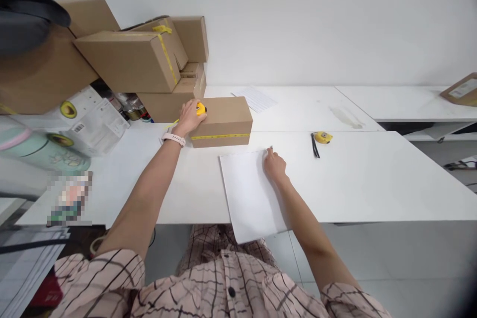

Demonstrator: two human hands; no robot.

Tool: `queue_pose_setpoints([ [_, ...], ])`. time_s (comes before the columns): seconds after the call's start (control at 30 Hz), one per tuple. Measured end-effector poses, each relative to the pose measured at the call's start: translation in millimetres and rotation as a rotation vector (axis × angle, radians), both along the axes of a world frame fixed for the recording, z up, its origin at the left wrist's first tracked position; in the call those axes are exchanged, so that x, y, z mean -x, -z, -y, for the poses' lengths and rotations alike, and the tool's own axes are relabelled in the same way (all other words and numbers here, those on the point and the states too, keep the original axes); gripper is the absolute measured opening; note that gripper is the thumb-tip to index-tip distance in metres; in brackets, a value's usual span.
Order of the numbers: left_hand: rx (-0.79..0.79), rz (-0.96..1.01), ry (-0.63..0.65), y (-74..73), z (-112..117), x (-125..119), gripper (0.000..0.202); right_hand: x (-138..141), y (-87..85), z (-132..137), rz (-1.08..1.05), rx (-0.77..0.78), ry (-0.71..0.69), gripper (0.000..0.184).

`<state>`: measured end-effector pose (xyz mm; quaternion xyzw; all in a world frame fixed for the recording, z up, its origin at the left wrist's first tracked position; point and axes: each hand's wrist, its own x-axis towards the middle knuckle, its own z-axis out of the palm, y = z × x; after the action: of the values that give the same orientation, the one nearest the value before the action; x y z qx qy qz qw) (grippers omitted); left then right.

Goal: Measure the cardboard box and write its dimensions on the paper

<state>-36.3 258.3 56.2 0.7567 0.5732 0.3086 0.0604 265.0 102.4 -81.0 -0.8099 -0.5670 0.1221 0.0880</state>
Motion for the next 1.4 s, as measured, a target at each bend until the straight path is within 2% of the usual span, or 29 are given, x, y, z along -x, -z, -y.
queue_pose_setpoints([
  [0.03,-0.056,0.026,0.008,4.5,9,-2,0.047,-3,1.8,-1,-0.004,-0.011,-0.006,0.042],
  [0.1,-0.174,0.117,0.048,21.2,43,-9,0.047,-13,7.9,-3,-0.077,-0.073,-0.01,0.039],
  [0.17,-0.17,0.299,0.075,51.7,94,-19,0.042,-28,16.6,-2,-0.252,-0.165,-0.011,0.037],
  [0.27,0.109,0.579,0.066,112.3,179,-37,0.052,-56,28.9,4,-0.605,-0.308,-0.044,0.04],
  [0.33,0.319,0.652,0.045,144.4,225,-48,0.058,-71,32.8,13,-0.786,-0.392,-0.082,0.043],
  [0.37,0.403,0.675,0.041,154.1,243,-53,0.062,-77,33.0,18,-0.849,-0.42,-0.093,0.044],
  [0.43,0.53,0.703,0.047,160.6,264,-60,0.069,-84,31.3,31,-0.936,-0.436,-0.086,0.047],
  [0.5,0.591,0.733,0.055,156.3,270,-64,0.072,-88,28.7,44,-1.005,-0.417,-0.071,0.052],
  [0.6,0.616,0.766,0.051,147.9,267,-67,0.074,-90,27.2,62,-1.16,-0.408,-0.058,0.06],
  [0.73,0.651,0.781,0.065,148.3,263,-73,0.075,-89,27.3,81,-1.279,-0.462,-0.097,0.066],
  [0.87,0.687,0.762,0.087,150.0,262,-76,0.077,-79,23.7,92,-1.143,-0.498,-0.104,0.065],
  [1.07,0.674,0.673,0.086,153.3,258,-79,0.076,-60,24.5,97,-0.808,-0.451,0.0,0.044],
  [1.27,0.568,0.358,0.193,161.0,258,-71,0.066,-59,45.5,95,-0.525,-0.442,-0.049,0.04],
  [1.4,0.503,0.129,0.251,159.5,256,-69,0.067,-59,50.0,96,-0.449,-0.46,-0.086,0.033],
])
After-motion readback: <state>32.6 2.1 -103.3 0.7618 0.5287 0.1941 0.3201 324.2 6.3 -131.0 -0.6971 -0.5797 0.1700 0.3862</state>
